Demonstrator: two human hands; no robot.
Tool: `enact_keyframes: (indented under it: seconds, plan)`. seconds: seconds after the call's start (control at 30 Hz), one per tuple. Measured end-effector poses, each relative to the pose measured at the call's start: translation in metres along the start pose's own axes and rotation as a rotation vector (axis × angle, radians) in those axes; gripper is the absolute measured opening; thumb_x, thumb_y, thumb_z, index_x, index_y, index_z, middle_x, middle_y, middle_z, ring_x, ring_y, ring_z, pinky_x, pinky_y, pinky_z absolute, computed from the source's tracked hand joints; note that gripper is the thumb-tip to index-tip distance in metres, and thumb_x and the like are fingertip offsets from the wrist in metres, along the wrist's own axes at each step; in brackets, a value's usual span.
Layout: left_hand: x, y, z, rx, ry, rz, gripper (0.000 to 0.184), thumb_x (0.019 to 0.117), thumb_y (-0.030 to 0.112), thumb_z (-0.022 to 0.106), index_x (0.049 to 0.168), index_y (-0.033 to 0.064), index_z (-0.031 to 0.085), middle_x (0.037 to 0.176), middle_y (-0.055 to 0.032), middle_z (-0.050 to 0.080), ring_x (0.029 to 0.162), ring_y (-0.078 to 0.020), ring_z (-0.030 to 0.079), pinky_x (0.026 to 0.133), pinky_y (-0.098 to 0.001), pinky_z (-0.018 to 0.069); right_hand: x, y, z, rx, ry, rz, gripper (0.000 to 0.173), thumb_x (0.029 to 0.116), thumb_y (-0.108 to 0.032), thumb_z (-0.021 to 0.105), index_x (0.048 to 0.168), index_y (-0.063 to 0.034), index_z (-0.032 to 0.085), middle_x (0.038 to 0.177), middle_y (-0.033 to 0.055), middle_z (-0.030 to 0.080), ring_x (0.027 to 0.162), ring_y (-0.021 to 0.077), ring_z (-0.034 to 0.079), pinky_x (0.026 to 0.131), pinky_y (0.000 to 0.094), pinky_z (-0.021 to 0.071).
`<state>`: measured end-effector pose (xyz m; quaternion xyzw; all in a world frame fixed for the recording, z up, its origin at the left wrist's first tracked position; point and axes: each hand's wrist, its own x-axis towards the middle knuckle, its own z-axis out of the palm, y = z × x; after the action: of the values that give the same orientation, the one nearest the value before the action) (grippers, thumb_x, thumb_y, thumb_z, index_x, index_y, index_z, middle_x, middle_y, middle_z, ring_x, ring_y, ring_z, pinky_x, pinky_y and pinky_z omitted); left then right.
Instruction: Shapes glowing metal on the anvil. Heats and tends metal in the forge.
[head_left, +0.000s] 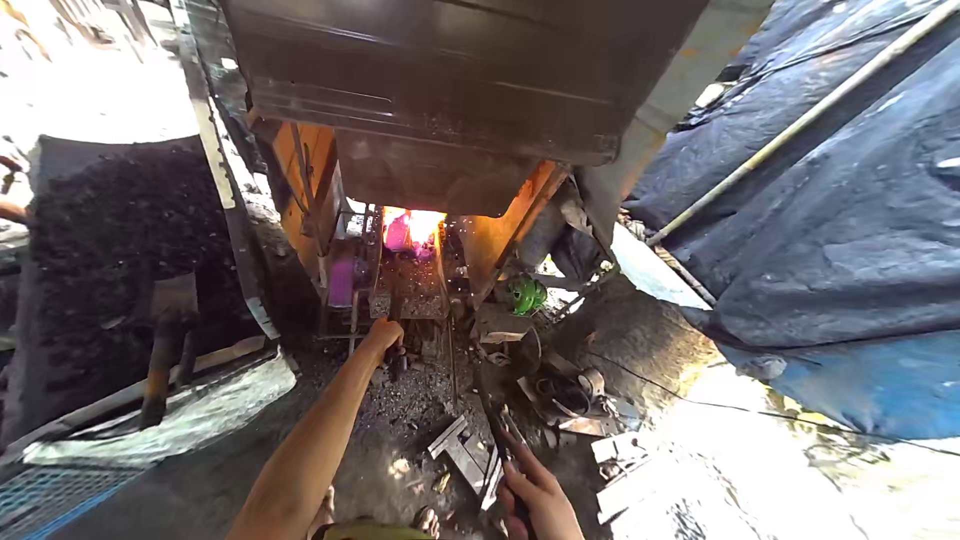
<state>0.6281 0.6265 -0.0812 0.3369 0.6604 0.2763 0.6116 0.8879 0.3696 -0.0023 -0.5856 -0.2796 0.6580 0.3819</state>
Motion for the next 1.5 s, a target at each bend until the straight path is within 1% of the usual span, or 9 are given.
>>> enact_keyframes:
  seconds: [0.1, 0.3, 0.53, 0.63, 0.73, 0.9, 1.07, 1.27, 1.5]
  plan:
    - [0.002, 0.004, -0.019, 0.08, 0.016, -0.039, 0.048, 0.0889, 0.0, 0.059, 0.136, 0.0041, 0.049, 0.101, -0.0171, 0.062, 0.073, -0.0258, 0.065, 0.061, -0.0435, 0.0581, -0.008, 0.026, 0.005, 0.266, -0.013, 0.073, 0.05, 0.1107, -0.014, 0.034, 0.16, -0.0146, 0.028, 0.066, 0.0003, 0.051, 0.043, 0.0063, 0.045, 0.036, 0.0222, 0.0399]
    - [0.022, 0.024, -0.031, 0.149, 0.063, -0.097, 0.044, 0.091, 0.009, 0.06, 0.134, 0.0071, 0.052, 0.099, -0.0171, 0.063, 0.072, -0.0267, 0.064, 0.059, -0.0433, 0.0543, 0.072, 0.016, 0.055, 0.513, -0.027, 0.065, 0.039, 0.1115, -0.021, 0.036, 0.15, -0.0156, 0.04, 0.062, 0.0004, 0.05, 0.038, 0.0059, 0.044, 0.032, 0.0202, 0.0374]
    - [0.027, 0.049, -0.035, 0.239, 0.105, -0.074, 0.034, 0.0947, 0.014, 0.06, 0.127, 0.0043, 0.058, 0.103, -0.0183, 0.065, 0.078, -0.028, 0.065, 0.065, -0.0449, 0.0556, 0.075, -0.026, 0.038, -0.319, 0.062, -0.148, 0.055, 0.1082, -0.017, 0.048, 0.161, -0.0147, 0.035, 0.067, 0.0067, 0.056, 0.043, 0.014, 0.048, 0.04, 0.0315, 0.0448]
    - [0.043, 0.041, -0.035, 0.267, 0.12, -0.026, 0.033, 0.0921, 0.01, 0.062, 0.124, 0.0024, 0.058, 0.097, -0.0151, 0.067, 0.074, -0.024, 0.067, 0.063, -0.0406, 0.0576, 0.057, -0.016, 0.02, -0.827, 0.128, -0.189, 0.057, 0.1073, -0.02, 0.048, 0.163, -0.0196, 0.034, 0.092, 0.0158, 0.069, 0.066, 0.026, 0.064, 0.067, 0.0471, 0.0567]
    - [0.046, 0.029, -0.03, 0.204, 0.124, 0.07, 0.033, 0.0909, 0.01, 0.062, 0.122, -0.0004, 0.059, 0.092, -0.0141, 0.066, 0.071, -0.0232, 0.064, 0.064, -0.0421, 0.0558, 0.037, -0.015, 0.013, -1.066, 0.162, -0.159, 0.058, 0.1075, -0.022, 0.047, 0.163, -0.022, 0.033, 0.106, 0.0201, 0.073, 0.091, 0.0356, 0.072, 0.088, 0.0563, 0.0552]
    - [0.033, 0.047, -0.013, 0.084, 0.107, 0.13, 0.019, 0.0932, 0.005, 0.059, 0.111, -0.001, 0.058, 0.078, -0.0083, 0.063, 0.059, -0.0172, 0.061, 0.057, -0.0344, 0.0555, 0.034, -0.029, 0.009, -1.214, 0.176, -0.136, 0.058, 0.1085, -0.024, 0.043, 0.164, -0.0269, 0.03, 0.101, 0.0185, 0.075, 0.091, 0.0375, 0.072, 0.087, 0.0576, 0.0556]
    - [0.057, 0.043, -0.013, 0.294, 0.195, 0.094, 0.037, 0.095, 0.013, 0.063, 0.129, -0.0009, 0.059, 0.11, -0.018, 0.066, 0.091, -0.0257, 0.065, 0.081, -0.045, 0.0551, 0.039, -0.039, 0.005, -1.269, 0.181, -0.09, 0.058, 0.1096, -0.026, 0.041, 0.165, -0.0296, 0.025, 0.104, 0.0179, 0.075, 0.095, 0.0375, 0.073, 0.088, 0.0569, 0.0558]
    - [0.048, 0.024, -0.016, 0.105, 0.145, 0.054, 0.037, 0.0904, 0.002, 0.061, 0.127, -0.0008, 0.055, 0.092, -0.0134, 0.064, 0.069, -0.0211, 0.064, 0.062, -0.0383, 0.0568, 0.07, -0.028, -0.004, -1.279, 0.147, -0.079, 0.058, 0.1099, -0.025, 0.04, 0.165, -0.0286, 0.025, 0.109, 0.0192, 0.074, 0.101, 0.0387, 0.072, 0.092, 0.0574, 0.0546]
    - [0.006, 0.012, -0.024, 0.048, 0.051, -0.005, 0.047, 0.092, 0.0, 0.055, 0.138, 0.0013, 0.047, 0.096, -0.018, 0.068, 0.077, -0.0288, 0.072, 0.066, -0.0454, 0.0617, 0.072, -0.029, -0.026, -1.237, 0.072, -0.152, 0.057, 0.1087, -0.026, 0.045, 0.164, -0.0267, 0.031, 0.113, 0.0184, 0.074, 0.101, 0.0362, 0.072, 0.094, 0.0568, 0.0546]
